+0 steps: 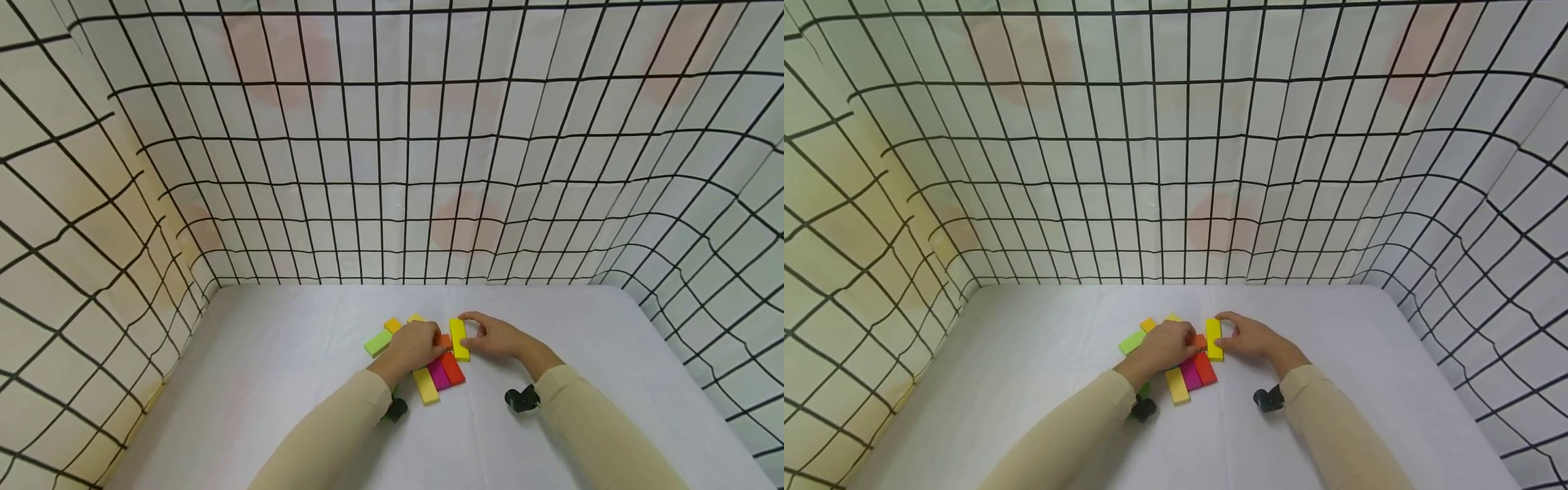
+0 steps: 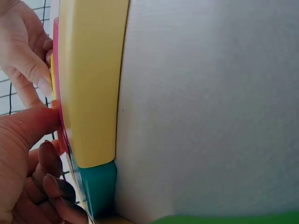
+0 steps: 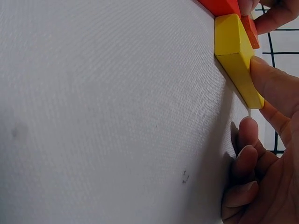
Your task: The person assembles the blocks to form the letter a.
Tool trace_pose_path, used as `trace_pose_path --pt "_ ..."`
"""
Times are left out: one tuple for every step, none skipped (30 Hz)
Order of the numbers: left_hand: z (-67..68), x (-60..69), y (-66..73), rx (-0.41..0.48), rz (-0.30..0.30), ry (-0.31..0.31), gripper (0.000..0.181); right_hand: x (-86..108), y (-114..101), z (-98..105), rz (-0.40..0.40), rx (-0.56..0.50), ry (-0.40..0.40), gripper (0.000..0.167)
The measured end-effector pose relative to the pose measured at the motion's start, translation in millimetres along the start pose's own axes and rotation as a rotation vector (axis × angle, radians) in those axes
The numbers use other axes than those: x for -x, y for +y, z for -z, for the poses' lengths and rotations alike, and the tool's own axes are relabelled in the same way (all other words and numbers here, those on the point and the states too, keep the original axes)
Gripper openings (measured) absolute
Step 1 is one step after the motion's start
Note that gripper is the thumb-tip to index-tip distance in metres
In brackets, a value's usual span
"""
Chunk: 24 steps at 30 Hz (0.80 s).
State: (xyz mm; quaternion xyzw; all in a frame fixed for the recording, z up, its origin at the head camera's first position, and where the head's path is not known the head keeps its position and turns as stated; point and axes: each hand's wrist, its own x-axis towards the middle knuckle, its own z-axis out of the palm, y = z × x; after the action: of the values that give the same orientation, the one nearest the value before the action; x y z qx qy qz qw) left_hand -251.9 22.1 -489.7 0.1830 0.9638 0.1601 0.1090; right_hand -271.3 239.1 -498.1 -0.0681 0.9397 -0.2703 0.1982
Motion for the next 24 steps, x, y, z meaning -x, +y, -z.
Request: trace_pose_path --pt "0.8 0.4 0.6 0.003 -0.002 0.001 0.037 -0.3 0.0 -0.2 -0.006 -0.005 0.001 0.067" --pt "1.6 1.1 1.3 0.001 -0.007 0.003 0.037 -0.4 0.2 -0.4 -0.001 -0.004 0.001 0.067" --pt "2.3 1.9 2.2 0.001 -0.013 0.007 0.037 -0.5 0.2 -0.6 0.005 -0.004 0.001 0.067" --pt "3.0 2.8 3.1 -0.002 -0.022 0.012 0.037 -0.6 0.2 -0.7 0.006 -0.004 0.002 0.067" --pt "3.9 4.3 4.1 -0.006 -0.033 0.018 0.037 -0.7 0.2 -0.8 0.006 -0.006 0.003 0.067" --pt "4.7 5.9 5.5 -0.01 -0.046 0.024 0.037 -0.7 0.3 -0.9 0.007 -0.005 0.004 0.067" --pt "5.4 7.9 6.9 -0.011 -0.06 0.03 0.035 -0.9 0.8 -0.6 0.008 -0.001 0.004 0.067" --pt "5.4 9.9 8.2 -0.017 -0.076 0.036 0.034 -0.8 1.0 -0.5 0.009 0.001 0.003 0.067" --pt "5.3 12.1 9.5 -0.021 -0.093 0.045 0.033 -0.7 1.0 -0.4 0.004 0.001 0.002 0.067" --pt "5.3 14.5 10.8 -0.028 -0.111 0.05 0.032 -0.6 1.2 -0.2 0.0 0.0 0.0 0.066" --pt "4.7 16.5 12.3 -0.028 -0.127 0.054 0.031 -0.1 1.1 0.3 0.007 0.003 -0.003 0.067" --pt "4.1 18.4 13.9 -0.018 -0.144 0.056 0.031 0.1 1.4 0.7 0.014 0.006 -0.006 0.067" --pt "3.3 20.0 15.4 -0.007 -0.16 0.054 0.03 0.2 1.4 0.7 0.017 0.005 -0.008 0.067" --pt "2.5 21.5 17.0 0.003 -0.173 0.048 0.031 0.5 1.4 0.8 0.025 0.005 -0.009 0.067" --pt "1.7 22.8 18.7 0.018 -0.184 0.038 0.032 0.4 1.4 0.8 0.029 0.005 -0.009 0.067" --pt "0.7 23.8 20.2 0.038 -0.193 0.023 0.033 0.2 1.6 0.8 0.033 0.003 -0.009 0.068" --pt "-0.4 24.4 21.7 0.062 -0.201 0.009 0.034 -0.1 1.8 0.7 0.035 0.003 -0.007 0.068" --pt "-0.9 25.3 23.1 0.08 -0.209 -0.007 0.035 -0.7 2.1 0.3 0.033 0.003 -0.006 0.069" --pt "-1.7 25.8 24.4 0.086 -0.219 -0.018 0.036 -1.0 2.4 0.0 0.029 0.001 -0.006 0.07" --pt "-2.8 26.2 25.5 0.095 -0.227 -0.027 0.036 -1.1 2.8 -0.2 0.029 0.001 -0.005 0.07" --pt "-3.7 26.4 26.6 0.101 -0.234 -0.033 0.036 -1.3 2.7 -0.5 0.023 -0.002 -0.004 0.07" --pt "-5.0 26.4 27.3 0.097 -0.239 -0.036 0.036 -1.4 3.0 -0.6 0.022 -0.002 -0.004 0.07" --pt "-5.9 26.3 28.0 0.091 -0.241 -0.038 0.036 -1.2 3.1 -0.6 0.022 -0.002 -0.004 0.07" --pt "-6.8 26.2 28.6 0.08 -0.239 -0.043 0.035 -0.9 2.9 -0.6 0.024 -0.003 -0.004 0.069"
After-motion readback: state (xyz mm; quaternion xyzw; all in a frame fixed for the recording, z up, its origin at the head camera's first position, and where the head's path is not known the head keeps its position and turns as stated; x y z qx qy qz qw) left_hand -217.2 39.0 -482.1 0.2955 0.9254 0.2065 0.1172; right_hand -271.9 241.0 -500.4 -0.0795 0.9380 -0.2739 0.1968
